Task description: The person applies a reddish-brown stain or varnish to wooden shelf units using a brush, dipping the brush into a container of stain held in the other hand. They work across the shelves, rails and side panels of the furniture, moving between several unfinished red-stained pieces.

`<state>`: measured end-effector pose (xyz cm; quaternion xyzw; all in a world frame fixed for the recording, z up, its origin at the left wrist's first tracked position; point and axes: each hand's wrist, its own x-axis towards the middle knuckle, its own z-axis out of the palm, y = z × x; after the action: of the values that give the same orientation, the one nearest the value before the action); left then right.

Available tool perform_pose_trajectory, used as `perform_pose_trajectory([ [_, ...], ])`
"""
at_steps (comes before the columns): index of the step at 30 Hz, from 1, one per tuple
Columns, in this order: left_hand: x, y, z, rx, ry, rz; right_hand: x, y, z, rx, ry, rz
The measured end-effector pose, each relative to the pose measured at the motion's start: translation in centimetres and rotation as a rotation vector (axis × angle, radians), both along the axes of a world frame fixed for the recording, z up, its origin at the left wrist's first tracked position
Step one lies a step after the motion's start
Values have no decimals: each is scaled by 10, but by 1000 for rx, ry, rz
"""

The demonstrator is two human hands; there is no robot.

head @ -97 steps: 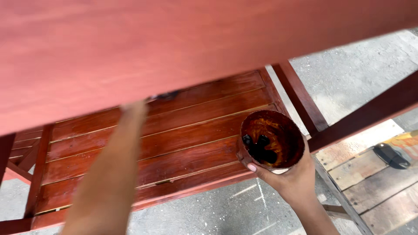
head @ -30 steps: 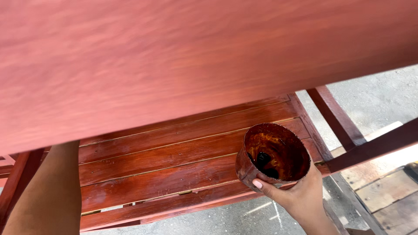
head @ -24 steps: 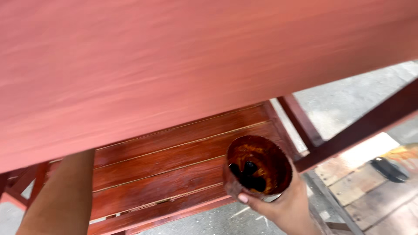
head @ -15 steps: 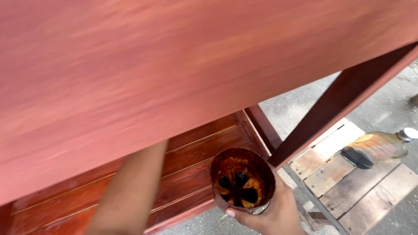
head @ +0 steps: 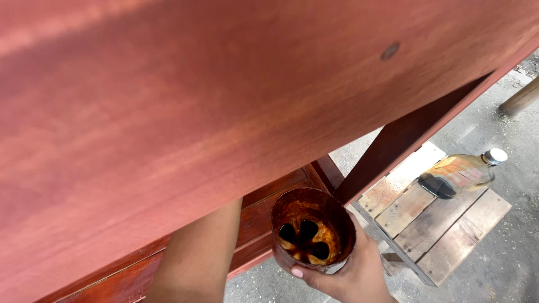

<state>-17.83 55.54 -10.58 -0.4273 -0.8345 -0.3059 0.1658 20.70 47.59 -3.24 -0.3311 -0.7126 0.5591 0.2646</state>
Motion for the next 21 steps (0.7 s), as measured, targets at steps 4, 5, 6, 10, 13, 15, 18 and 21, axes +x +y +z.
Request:
perform_pose_trajectory([
  [4, 7, -25, -12, -7, -3, -29, 4, -2, 2, 125, 5, -9],
  [5, 8, -33, -16, -4, -2, -43, 3, -3, 3, 139, 6, -21],
  [6, 9, -44, -20, -8, -1, -48, 1, -5, 3, 154, 7, -30],
  [10, -4, -98, -28, -11, 0, -30, -16, -15, 7, 168, -58, -13],
  [13, -34, -159, -21, -37, 11, 52, -30, -28, 10, 151, -49, 25],
  [15, -55, -205, -14, -54, 17, 120, -41, -38, 10, 188, -39, 55],
  [18, -83, -281, -10, -97, 31, 235, -55, -56, 4, 219, -8, 97],
  [21, -111, -364, 3, -152, 58, 370, -69, -73, 0, 213, 51, 167],
])
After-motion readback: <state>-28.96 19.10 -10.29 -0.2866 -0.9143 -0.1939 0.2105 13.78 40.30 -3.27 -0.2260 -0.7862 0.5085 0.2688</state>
